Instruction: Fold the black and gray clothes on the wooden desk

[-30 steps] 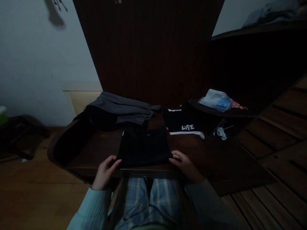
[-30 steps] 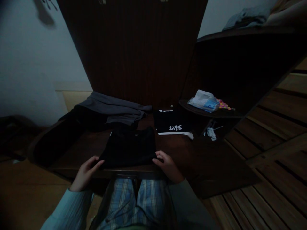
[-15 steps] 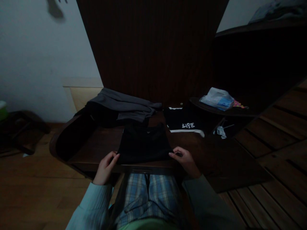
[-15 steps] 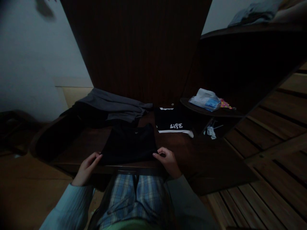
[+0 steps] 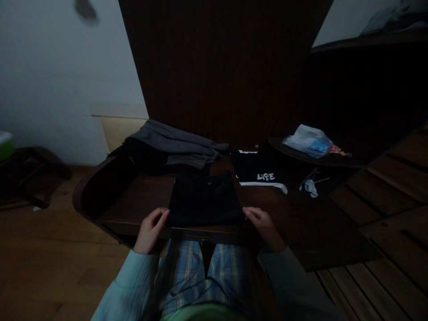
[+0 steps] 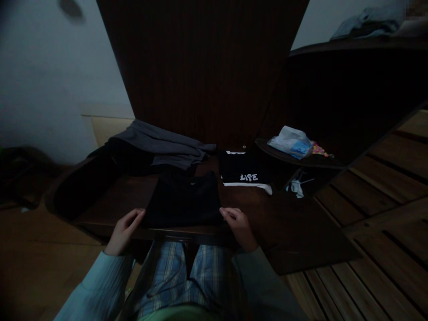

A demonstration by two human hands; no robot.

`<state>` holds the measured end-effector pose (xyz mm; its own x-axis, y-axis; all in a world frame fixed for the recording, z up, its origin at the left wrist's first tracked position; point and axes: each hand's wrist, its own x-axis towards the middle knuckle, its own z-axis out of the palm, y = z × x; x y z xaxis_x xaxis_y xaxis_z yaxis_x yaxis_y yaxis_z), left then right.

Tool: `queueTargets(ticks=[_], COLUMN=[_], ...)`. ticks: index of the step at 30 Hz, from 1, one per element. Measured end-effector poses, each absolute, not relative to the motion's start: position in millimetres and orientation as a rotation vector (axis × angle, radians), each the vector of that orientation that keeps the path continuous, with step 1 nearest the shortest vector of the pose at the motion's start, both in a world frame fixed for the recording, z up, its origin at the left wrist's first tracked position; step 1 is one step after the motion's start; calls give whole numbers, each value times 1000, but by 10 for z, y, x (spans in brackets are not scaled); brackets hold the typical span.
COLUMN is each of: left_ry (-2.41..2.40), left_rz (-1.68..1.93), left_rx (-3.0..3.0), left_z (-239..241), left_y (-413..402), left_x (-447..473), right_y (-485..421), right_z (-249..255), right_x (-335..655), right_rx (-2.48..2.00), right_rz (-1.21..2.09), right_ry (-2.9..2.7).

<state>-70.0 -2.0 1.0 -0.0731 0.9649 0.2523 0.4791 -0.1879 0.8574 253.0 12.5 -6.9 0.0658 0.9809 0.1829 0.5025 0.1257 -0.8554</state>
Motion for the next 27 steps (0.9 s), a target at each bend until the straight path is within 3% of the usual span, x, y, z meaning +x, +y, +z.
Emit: queueTargets(ticks=[10, 21, 27], left_ry=[1745, 1427, 1409], left_rz=[1297, 1132, 1234], left_rx=[1798, 1356, 1359], left_z=[-42, 163, 1], left_y=[20, 471, 612], left_x=[-646, -736, -724], right_y=[230, 641, 753], right_z=[-136, 172, 32], right_x=[2374, 2516, 2483], right_rx=[-1672, -1406, -1363], right_rz=[397, 1118, 1151], right_ry=[-1624, -1377, -1309])
